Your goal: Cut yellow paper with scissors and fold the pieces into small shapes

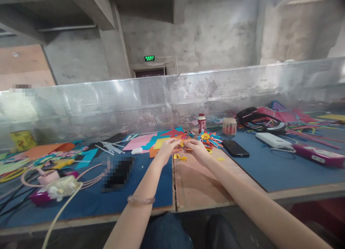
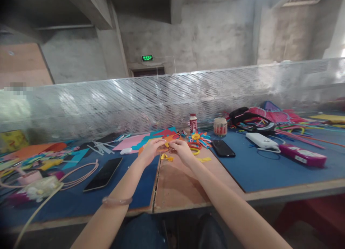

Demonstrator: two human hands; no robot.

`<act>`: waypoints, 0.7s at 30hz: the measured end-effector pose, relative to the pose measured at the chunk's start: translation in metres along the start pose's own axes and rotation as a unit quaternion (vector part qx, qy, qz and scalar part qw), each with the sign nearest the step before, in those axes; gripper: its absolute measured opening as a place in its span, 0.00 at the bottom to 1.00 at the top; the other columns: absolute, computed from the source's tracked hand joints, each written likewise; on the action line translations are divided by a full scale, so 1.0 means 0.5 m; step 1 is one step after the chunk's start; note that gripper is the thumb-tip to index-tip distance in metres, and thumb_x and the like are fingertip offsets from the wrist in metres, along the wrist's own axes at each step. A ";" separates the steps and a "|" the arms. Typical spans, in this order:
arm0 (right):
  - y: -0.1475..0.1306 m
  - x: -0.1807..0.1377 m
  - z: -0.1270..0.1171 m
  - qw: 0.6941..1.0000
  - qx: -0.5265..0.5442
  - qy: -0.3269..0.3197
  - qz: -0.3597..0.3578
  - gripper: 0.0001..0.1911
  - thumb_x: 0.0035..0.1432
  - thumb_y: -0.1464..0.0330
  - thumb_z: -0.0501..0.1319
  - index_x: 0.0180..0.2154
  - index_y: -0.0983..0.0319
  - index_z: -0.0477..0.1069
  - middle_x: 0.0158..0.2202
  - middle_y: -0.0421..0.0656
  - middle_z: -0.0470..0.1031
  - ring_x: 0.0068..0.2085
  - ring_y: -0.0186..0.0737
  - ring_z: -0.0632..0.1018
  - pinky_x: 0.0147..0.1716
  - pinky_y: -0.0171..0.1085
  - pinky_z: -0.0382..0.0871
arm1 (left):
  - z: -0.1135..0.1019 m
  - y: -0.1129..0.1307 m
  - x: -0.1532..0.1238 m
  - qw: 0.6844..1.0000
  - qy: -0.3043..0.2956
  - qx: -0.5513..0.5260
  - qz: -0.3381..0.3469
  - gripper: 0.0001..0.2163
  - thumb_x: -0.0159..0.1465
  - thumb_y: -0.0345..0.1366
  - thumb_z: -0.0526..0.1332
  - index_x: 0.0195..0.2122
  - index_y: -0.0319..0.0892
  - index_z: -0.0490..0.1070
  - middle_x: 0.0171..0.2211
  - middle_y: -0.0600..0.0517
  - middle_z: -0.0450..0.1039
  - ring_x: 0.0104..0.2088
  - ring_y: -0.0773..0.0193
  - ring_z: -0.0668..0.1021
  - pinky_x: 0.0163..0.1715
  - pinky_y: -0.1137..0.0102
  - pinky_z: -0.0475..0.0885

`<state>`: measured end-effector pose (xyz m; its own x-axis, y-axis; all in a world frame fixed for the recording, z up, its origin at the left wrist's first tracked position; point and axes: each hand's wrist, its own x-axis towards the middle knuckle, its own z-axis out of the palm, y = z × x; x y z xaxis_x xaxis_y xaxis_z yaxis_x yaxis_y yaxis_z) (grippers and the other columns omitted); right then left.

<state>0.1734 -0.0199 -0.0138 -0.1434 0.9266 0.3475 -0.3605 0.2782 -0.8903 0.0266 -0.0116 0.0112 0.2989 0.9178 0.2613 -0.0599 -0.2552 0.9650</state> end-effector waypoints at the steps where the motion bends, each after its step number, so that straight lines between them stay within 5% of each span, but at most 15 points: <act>1: -0.001 0.000 0.000 1.000 -0.001 0.001 -0.002 0.11 0.40 0.64 0.65 0.26 0.65 0.71 0.26 0.41 0.71 0.27 0.31 0.71 0.31 0.35 0.66 | 0.000 0.000 0.000 1.000 0.000 -0.004 -0.002 0.10 0.51 0.40 0.61 0.31 0.39 0.70 0.32 0.49 0.71 0.32 0.66 0.74 0.32 0.71 0.69; 21: -0.003 -0.001 -0.002 0.996 -0.079 -0.002 -0.046 0.14 0.43 0.61 0.63 0.30 0.64 0.71 0.29 0.42 0.72 0.32 0.35 0.72 0.33 0.35 0.67 | -0.008 -0.006 -0.001 0.994 -0.031 -0.101 -0.035 0.08 0.50 0.32 0.65 0.31 0.37 0.69 0.32 0.49 0.70 0.33 0.66 0.75 0.40 0.65 0.69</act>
<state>0.1749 -0.0208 -0.0129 -0.1211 0.8944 0.4306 -0.2221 0.3983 -0.8899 0.0229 -0.0101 0.0081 0.3670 0.9089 0.1982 -0.2250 -0.1200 0.9669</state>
